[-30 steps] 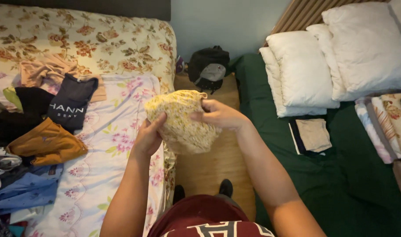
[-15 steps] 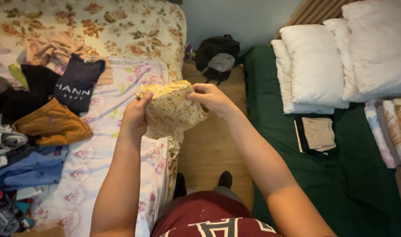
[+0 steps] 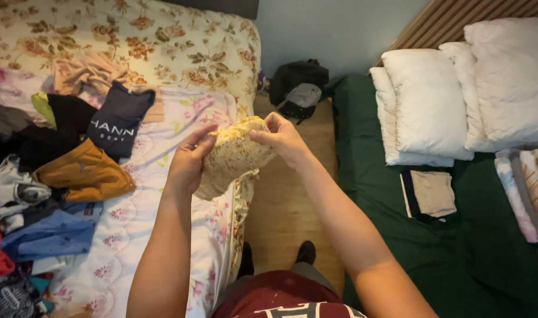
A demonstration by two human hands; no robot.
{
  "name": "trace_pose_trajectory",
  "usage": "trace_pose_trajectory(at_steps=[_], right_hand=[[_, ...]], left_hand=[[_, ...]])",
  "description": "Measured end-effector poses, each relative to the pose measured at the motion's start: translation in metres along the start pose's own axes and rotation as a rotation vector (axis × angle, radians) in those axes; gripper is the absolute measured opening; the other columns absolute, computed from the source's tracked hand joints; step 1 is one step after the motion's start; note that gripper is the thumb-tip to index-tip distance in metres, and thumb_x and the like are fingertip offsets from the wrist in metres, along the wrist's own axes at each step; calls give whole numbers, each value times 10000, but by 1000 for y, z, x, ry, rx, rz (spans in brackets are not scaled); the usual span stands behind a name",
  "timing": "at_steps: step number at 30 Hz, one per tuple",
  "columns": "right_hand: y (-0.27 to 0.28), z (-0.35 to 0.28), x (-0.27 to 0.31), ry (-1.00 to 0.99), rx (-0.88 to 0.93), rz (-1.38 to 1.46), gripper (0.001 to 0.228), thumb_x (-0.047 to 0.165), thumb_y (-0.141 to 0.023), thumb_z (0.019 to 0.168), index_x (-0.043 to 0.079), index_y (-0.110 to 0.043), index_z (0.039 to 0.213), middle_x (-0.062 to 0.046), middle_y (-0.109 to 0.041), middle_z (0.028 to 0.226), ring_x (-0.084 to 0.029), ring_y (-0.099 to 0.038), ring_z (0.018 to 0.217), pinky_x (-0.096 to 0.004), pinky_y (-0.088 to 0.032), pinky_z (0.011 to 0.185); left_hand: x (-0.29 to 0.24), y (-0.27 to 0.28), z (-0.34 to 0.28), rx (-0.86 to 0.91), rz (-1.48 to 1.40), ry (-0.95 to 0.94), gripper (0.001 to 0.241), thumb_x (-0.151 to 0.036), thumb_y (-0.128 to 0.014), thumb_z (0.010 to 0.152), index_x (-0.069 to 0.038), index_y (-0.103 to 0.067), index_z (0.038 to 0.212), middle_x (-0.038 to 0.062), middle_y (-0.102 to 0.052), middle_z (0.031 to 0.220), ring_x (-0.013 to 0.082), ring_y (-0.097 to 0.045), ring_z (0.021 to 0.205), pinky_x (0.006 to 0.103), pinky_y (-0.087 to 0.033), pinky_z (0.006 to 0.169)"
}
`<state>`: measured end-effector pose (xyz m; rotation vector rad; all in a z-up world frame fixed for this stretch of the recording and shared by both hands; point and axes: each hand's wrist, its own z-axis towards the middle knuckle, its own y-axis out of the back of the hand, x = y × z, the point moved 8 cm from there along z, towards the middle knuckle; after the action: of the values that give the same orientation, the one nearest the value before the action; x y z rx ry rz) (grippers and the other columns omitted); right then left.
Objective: The person folds several pieces of clothing, including a black t-shirt, a beige top, a yellow patterned cloth, and a mustard-colored shirt, on a bed with a floral sheet. They then move to a second bed with a green sheet to stack the folded items.
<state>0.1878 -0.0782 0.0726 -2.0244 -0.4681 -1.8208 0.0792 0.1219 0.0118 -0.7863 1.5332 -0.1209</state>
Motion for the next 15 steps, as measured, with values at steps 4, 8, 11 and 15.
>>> trace_pose_trajectory(at_steps=[4, 8, 11, 15], right_hand=[[7, -9, 20, 64, 1, 40, 467, 32, -835, 772, 143, -598, 1159, -47, -674, 896, -113, -652, 755, -222, -507, 649], [23, -11, 3, 37, 106, 90, 436, -93, -733, 813, 136, -702, 1182, -96, -718, 1079, -92, -665, 845, -228, -583, 745], [36, -17, -6, 99, 142, 81, 453, -120, -763, 770, 34, -726, 1195, -101, -731, 1179, -107, -646, 1107, -230, -560, 897], [44, -35, -1, 127, 162, 57, 506, -122, -756, 764, 6, -708, 1252, -97, -711, 1256, -125, -586, 1239, -267, -519, 1000]], left_hand=[[-2, -18, -7, 103, 34, -7, 368, -61, -698, 951, -91, -688, 1318, 204, -746, 1023, 283, -751, 928, 447, -636, 821], [0, -25, -9, 197, 51, -81, 458, 11, -732, 898, -60, -664, 1345, 216, -743, 1028, 259, -747, 931, 437, -636, 823], [-2, -33, -19, 230, 147, -58, 538, -3, -730, 902, -85, -615, 1421, 211, -741, 1087, 248, -739, 964, 419, -628, 832], [-7, -52, -36, 276, 147, -70, 679, 21, -762, 851, -109, -556, 1484, 217, -726, 1144, 222, -714, 996, 422, -618, 851]])
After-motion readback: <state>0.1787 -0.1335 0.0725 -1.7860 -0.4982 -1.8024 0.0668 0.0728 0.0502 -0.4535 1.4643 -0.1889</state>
